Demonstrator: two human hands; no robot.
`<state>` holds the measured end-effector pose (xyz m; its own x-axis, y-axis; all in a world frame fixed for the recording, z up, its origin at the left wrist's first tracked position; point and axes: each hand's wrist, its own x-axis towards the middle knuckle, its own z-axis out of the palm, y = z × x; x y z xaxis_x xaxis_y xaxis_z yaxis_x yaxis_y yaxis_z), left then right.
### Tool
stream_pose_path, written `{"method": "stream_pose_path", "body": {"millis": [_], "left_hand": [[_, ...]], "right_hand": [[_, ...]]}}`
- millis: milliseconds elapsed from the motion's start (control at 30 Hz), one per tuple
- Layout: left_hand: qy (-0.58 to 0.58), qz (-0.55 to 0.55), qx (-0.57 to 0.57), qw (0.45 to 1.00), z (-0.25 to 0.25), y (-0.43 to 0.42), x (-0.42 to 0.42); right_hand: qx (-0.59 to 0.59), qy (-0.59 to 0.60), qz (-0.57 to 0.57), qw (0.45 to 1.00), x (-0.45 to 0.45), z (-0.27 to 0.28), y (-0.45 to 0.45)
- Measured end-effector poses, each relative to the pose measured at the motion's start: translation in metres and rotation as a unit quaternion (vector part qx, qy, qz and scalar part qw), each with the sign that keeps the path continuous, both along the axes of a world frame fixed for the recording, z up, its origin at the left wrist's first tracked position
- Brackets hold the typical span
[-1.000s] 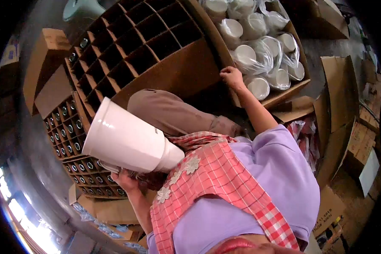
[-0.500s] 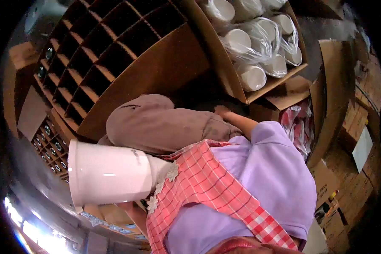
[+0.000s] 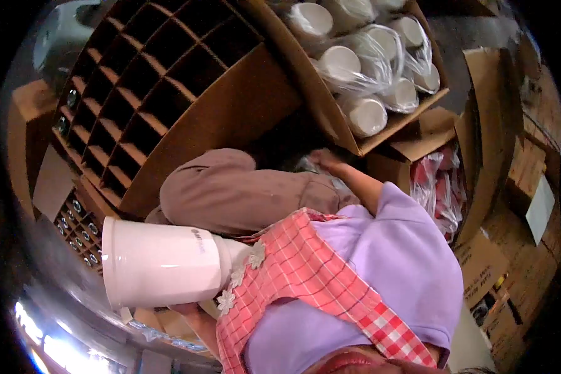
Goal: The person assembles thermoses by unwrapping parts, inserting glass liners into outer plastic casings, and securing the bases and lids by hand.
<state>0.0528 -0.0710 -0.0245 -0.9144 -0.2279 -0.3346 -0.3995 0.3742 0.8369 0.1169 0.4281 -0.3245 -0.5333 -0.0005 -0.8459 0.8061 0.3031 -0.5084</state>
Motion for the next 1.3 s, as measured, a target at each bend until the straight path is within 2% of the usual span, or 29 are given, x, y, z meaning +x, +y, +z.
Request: {"method": "stream_pose_path", "body": {"millis": [33, 67, 100, 133, 167, 200, 300, 367, 433, 500, 567, 600, 667, 700, 733, 767, 833, 900, 933, 1033, 1067, 1100, 1167, 1233, 1267, 1300], "left_hand": [[-0.008, 0.003, 0.012, 1.000, 0.003, -0.001, -0.004], [-0.017, 0.001, 0.027, 0.999, 0.004, -0.001, -0.012], [-0.030, -0.009, 0.048, 0.998, 0.005, 0.001, -0.025], [-0.037, -0.022, 0.064, 0.997, 0.006, 0.000, -0.039], [-0.047, -0.044, 0.087, 0.994, 0.007, 0.002, -0.056], [-0.053, -0.070, 0.114, 0.990, 0.008, 0.001, -0.077], [-0.075, -0.171, 0.223, 0.957, -0.001, 0.013, -0.162], [-0.132, -0.143, 0.293, 0.936, -0.010, 0.032, -0.211], [-0.195, -0.041, 0.332, 0.922, -0.007, 0.070, -0.249], [-0.133, -0.082, 0.243, 0.957, -0.043, 0.081, -0.263], [0.042, -0.156, 0.269, 0.949, -0.050, 0.092, -0.262], [0.055, -0.118, 0.220, 0.967, -0.070, 0.086, -0.266], [0.029, 0.060, 0.326, 0.943, -0.049, 0.077, -0.274], [0.018, 0.149, 0.375, 0.915, -0.042, 0.073, -0.277], [0.041, 0.158, 0.418, 0.894, -0.057, 0.048, -0.284], [0.057, 0.190, 0.399, 0.895, -0.032, 0.047, -0.283], [0.069, 0.139, 0.377, 0.913, -0.032, 0.021, -0.288], [0.076, 0.156, 0.368, 0.914, -0.036, 0.016, -0.292], [0.081, 0.166, 0.369, 0.911, -0.039, 0.014, -0.294], [0.109, 0.187, 0.422, 0.880, -0.023, 0.025, -0.294], [0.118, 0.195, 0.434, 0.871, -0.017, 0.031, -0.293], [0.123, 0.202, 0.446, 0.863, -0.015, 0.035, -0.291], [0.112, 0.151, 0.434, 0.881, -0.017, 0.046, -0.290], [0.089, 0.097, 0.415, 0.900, -0.001, 0.071, -0.282], [0.122, 0.032, 0.371, 0.920, -0.013, 0.063, -0.281], [0.212, 0.030, 0.258, 0.942, -0.013, 0.055, -0.278]], "right_hand": [[-0.205, -0.008, -0.279, 0.938, -0.049, 0.052, -0.017], [-0.328, 0.035, -0.316, 0.890, -0.086, 0.071, -0.024], [-0.385, 0.017, -0.328, 0.862, -0.129, 0.119, -0.029], [-0.478, 0.060, -0.287, 0.828, -0.157, 0.123, -0.029], [-0.470, 0.080, -0.314, 0.821, -0.191, 0.163, -0.044], [-0.511, 0.103, -0.289, 0.803, -0.219, 0.179, -0.052], [-0.581, 0.128, -0.235, 0.769, -0.282, 0.202, -0.090], [-0.607, 0.127, -0.199, 0.759, -0.312, 0.205, -0.120], [-0.627, 0.125, -0.152, 0.754, -0.331, 0.201, -0.147], [-0.605, 0.140, -0.157, 0.768, -0.341, 0.215, -0.175], [-0.613, 0.123, -0.161, 0.764, -0.351, 0.220, -0.194], [-0.582, 0.127, -0.165, 0.786, -0.354, 0.224, -0.199], [-0.562, 0.135, -0.182, 0.795, -0.372, 0.214, -0.194], [-0.551, 0.138, -0.189, 0.801, -0.378, 0.209, -0.189], [-0.486, 0.150, -0.209, 0.835, -0.383, 0.224, -0.188], [-0.460, 0.160, -0.183, 0.854, -0.394, 0.211, -0.183], [-0.365, 0.163, -0.118, 0.909, -0.410, 0.191, -0.185], [-0.190, 0.255, 0.028, 0.948, -0.417, 0.179, -0.196], [-0.098, 0.299, 0.101, 0.944, -0.419, 0.178, -0.203], [0.075, 0.519, 0.002, 0.852, -0.405, 0.235, -0.224], [0.043, 0.533, -0.008, 0.845, -0.395, 0.262, -0.230], [-0.036, 0.471, 0.029, 0.881, -0.384, 0.284, -0.237], [-0.116, 0.388, 0.089, 0.910, -0.368, 0.277, -0.268], [-0.224, 0.414, 0.044, 0.881, -0.358, 0.275, -0.302], [-0.233, 0.337, 0.036, 0.911, -0.368, 0.275, -0.299], [-0.282, 0.328, 0.021, 0.901, -0.378, 0.270, -0.294]]}}
